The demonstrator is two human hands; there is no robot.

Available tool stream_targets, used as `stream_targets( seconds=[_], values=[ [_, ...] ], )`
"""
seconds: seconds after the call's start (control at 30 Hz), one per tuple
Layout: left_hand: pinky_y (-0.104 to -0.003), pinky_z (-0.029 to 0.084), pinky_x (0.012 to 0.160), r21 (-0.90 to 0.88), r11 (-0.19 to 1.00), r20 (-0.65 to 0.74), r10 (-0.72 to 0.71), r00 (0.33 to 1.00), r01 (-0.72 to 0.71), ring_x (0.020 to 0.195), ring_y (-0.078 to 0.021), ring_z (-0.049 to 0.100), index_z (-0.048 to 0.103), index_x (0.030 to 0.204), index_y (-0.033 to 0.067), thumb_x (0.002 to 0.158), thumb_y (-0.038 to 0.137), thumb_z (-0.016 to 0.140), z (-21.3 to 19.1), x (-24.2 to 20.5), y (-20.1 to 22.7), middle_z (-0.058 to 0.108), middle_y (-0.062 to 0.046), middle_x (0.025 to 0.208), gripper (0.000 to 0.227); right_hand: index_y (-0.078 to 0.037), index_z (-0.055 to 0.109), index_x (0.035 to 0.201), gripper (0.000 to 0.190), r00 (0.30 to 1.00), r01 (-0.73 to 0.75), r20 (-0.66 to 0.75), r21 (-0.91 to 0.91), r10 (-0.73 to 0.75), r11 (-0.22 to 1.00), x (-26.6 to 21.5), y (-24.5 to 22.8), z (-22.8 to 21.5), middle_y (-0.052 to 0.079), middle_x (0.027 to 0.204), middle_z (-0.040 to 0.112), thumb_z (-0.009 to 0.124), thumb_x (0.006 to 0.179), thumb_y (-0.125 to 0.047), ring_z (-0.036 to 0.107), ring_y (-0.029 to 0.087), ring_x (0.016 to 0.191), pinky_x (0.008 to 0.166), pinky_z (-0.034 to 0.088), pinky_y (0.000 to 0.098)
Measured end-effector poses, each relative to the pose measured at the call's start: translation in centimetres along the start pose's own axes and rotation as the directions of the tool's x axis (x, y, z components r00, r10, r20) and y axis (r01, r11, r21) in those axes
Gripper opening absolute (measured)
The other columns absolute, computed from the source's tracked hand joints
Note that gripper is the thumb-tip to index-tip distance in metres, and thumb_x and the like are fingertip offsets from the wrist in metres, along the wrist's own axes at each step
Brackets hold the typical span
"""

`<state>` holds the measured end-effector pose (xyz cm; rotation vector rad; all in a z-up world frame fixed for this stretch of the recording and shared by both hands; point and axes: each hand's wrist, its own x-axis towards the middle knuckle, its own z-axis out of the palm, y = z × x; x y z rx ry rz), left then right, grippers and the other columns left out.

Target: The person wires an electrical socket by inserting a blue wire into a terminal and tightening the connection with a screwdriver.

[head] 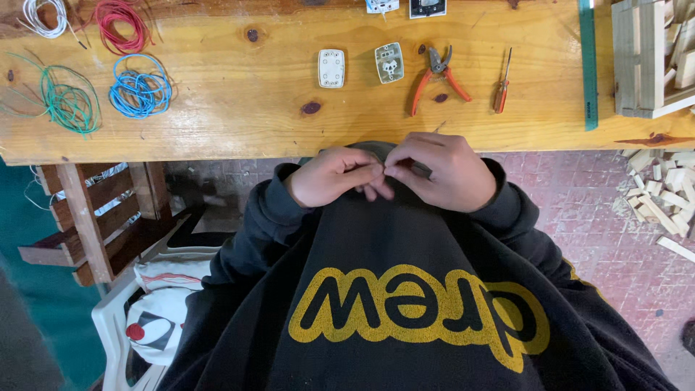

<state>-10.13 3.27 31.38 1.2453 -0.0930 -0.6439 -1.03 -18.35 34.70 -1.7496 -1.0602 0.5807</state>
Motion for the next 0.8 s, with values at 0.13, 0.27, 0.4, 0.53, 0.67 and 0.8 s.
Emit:
stream_targets(
  seconds=[0.13,0.27,0.4,0.53,0.67,0.8],
  values=[
    [-0.038,0.059,0.070,0.738,0.671,-0.270,0.389,0.881,-0.070,0.080,-0.0317,0.076,0.075,0.108,0.0067,0.103,0.013,0.066,0.6,0.4,0.5,0.077,-0.012,0.084,0.012,-0.001,0.071,0.090,0.004,0.982,-0.155,-0.105,0.003,0.155,0.988,0.2,0.8,0.7,0.010,0.075,0.068,0.072,0.093,0.002,0.070,0.025,0.068,0.062,0.059,0.0323],
    [-0.032,0.059,0.083,0.911,0.411,-0.239,0.543,0.805,-0.007,0.088,-0.0242,0.076,0.076,0.117,0.0105,0.104,0.012,0.064,0.8,1.1,-0.9,0.079,-0.007,0.091,0.018,0.000,0.071,0.094,0.003,0.952,-0.187,-0.247,0.003,0.182,0.982,-0.3,2.5,1.7,0.010,0.076,0.066,0.072,0.093,0.002,0.072,0.028,0.073,0.061,0.057,0.0338],
    [-0.047,0.055,0.085,0.782,0.617,-0.294,0.488,0.821,-0.087,0.085,-0.0363,0.071,0.073,0.100,0.0108,0.102,0.018,0.066,0.4,2.0,-1.2,0.073,-0.009,0.083,0.010,-0.001,0.071,0.092,0.010,0.983,-0.057,-0.184,-0.163,0.026,0.985,0.5,1.0,0.6,0.012,0.079,0.067,0.072,0.090,0.009,0.070,0.033,0.072,0.063,0.059,0.0391],
    [-0.051,0.044,0.109,0.734,0.677,-0.341,0.433,0.834,-0.051,0.094,-0.0350,0.072,0.075,0.096,0.0120,0.093,0.019,0.079,-0.4,2.5,-5.4,0.076,-0.008,0.086,0.008,0.000,0.069,0.093,0.008,0.986,-0.046,-0.165,-0.226,0.008,0.973,-0.1,1.9,1.3,0.013,0.079,0.066,0.072,0.091,0.007,0.070,0.032,0.074,0.064,0.060,0.0400],
    [-0.049,0.034,0.119,0.833,0.552,-0.339,0.552,0.762,-0.028,0.095,-0.0292,0.076,0.074,0.094,0.0050,0.093,0.013,0.079,-0.1,3.1,-4.8,0.078,-0.012,0.086,0.010,-0.001,0.070,0.087,0.013,0.962,-0.144,-0.245,-0.067,0.124,0.987,0.0,2.9,2.0,0.010,0.073,0.065,0.068,0.089,0.012,0.067,0.028,0.069,0.064,0.057,0.0350],
    [-0.048,0.048,0.102,0.678,0.733,-0.373,0.414,0.830,-0.062,0.092,-0.0341,0.075,0.071,0.092,0.0060,0.103,0.018,0.064,-0.7,3.0,-4.6,0.077,-0.012,0.084,0.018,-0.005,0.069,0.087,0.013,0.952,-0.148,-0.281,-0.064,0.125,0.987,0.0,3.1,1.9,0.008,0.073,0.065,0.070,0.090,0.008,0.066,0.025,0.069,0.061,0.054,0.0334]
  ],
)
